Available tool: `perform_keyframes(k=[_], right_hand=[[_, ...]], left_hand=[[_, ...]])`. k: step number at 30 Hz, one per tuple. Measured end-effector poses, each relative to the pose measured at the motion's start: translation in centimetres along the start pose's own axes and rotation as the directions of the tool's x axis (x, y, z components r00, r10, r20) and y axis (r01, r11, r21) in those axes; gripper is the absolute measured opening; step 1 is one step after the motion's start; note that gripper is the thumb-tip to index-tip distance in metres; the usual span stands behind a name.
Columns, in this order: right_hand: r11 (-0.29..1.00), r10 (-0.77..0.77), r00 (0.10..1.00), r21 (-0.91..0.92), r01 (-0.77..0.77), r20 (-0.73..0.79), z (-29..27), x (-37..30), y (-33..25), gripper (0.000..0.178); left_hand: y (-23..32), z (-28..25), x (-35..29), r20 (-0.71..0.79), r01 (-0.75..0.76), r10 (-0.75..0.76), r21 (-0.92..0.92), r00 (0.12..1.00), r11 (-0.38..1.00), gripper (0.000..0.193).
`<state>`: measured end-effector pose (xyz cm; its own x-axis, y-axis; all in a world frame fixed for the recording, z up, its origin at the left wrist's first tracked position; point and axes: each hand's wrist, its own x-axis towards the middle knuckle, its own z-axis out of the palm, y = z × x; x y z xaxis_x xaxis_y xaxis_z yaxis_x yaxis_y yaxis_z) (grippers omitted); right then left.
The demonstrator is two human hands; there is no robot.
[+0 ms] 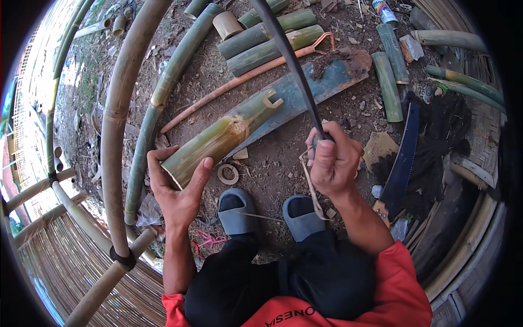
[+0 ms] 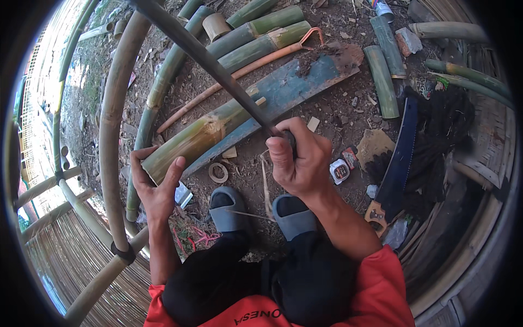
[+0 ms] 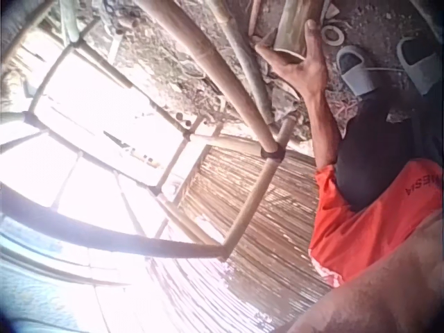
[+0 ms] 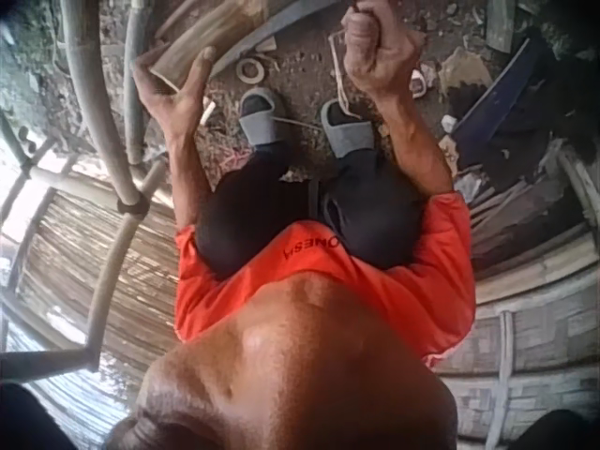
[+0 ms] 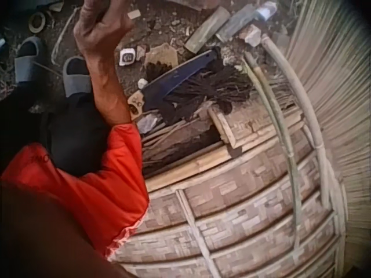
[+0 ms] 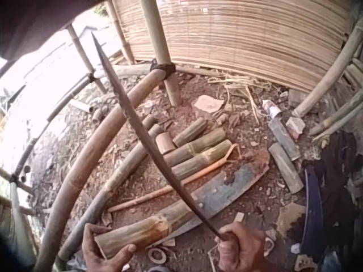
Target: The person tests the fit of bamboo pieces against a bamboo pole, shapes and carves a bamboo segment using a machete, and fits the carved piece against the bamboo structure.
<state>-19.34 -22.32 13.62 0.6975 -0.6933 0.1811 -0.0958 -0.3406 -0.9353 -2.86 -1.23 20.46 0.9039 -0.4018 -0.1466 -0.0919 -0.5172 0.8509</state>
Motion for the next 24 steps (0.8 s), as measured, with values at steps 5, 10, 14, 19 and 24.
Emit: perform_keyframes(k=[5, 10, 14, 19, 24], right_hand=[[0.701, 0.46, 0.888, -0.609, -0.372, -0.012, 0.0, -4.6, 10.6, 0.052], [0.787, 0.551, 0.831, -0.379, -0.488, 0.075, -1.2, -3.2, 8.1, 0.062], [0.978, 0.205, 0.978, 0.019, -0.206, 0.034, -1.3, -1.7, 1.5, 0.054], [0.795, 0.375, 0.922, -0.544, -0.269, 0.091, 0.0, -4.9, 9.6, 0.056], [0.883, 0.408, 0.901, -0.315, -0.348, 0.146, -0.8, -2.2, 5.4, 0.057]], left_hand=[[0.1, 0.9, 0.3, 0.077, -0.037, 0.035, 0.021, 0.996, 0.999, 0.05], [1.0, 0.9, 0.6, 0.069, -0.098, 0.092, 0.086, 0.993, 0.991, 0.054], [1.5, 0.6, 0.4, 0.066, -0.115, 0.107, 0.138, 0.992, 0.984, 0.055], [2.1, 2.1, -0.1, 0.079, -0.172, 0.162, 0.146, 0.984, 0.974, 0.055], [0.0, 0.9, 0.4, 0.051, -0.194, 0.188, 0.171, 0.981, 0.966, 0.053]])
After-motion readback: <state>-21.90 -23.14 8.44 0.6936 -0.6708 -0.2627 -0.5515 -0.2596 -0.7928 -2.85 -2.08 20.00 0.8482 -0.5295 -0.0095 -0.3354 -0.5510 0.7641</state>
